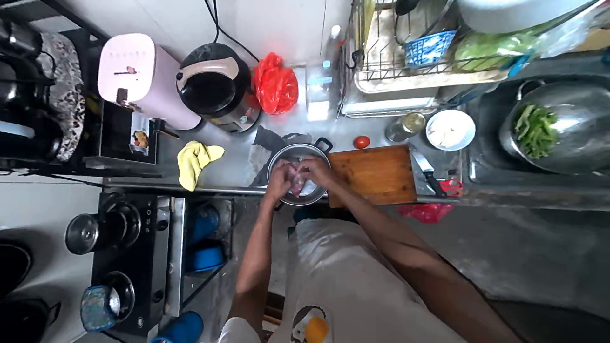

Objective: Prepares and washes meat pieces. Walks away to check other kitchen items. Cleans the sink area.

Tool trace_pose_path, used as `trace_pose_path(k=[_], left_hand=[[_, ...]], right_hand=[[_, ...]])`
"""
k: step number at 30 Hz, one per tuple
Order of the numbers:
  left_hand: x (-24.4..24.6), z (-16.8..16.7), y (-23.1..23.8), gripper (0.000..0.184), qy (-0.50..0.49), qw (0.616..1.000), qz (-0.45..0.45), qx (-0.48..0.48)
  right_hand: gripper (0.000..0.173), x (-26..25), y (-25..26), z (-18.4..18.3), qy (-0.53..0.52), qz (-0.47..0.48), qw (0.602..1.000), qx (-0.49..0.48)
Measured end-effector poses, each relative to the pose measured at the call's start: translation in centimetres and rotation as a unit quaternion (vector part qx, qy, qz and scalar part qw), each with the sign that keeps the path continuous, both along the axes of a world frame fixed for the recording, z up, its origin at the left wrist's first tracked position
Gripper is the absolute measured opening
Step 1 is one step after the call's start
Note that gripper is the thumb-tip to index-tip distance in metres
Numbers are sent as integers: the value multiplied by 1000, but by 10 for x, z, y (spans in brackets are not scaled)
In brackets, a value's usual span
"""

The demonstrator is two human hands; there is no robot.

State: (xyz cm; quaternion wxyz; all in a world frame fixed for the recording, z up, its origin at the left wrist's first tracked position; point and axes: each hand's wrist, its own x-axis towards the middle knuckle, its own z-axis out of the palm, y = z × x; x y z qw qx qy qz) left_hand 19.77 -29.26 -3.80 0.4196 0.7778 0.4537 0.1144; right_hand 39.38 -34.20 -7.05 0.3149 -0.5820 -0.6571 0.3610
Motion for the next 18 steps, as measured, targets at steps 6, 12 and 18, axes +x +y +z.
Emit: trace_pose_path(k=[6, 12, 18], left_hand=[[-12, -3, 4, 9, -51, 998, -27, 10], [-16, -19, 9, 8, -84, 995, -57, 18], [-22, -22, 11, 5, -87, 994, -63, 6]], right_hand=[[7, -3, 23, -1, 5, 47, 998, -32], [3, -6, 18, -14, 0, 8, 1000, -16], [5, -7, 19, -4, -9, 15, 999, -40]])
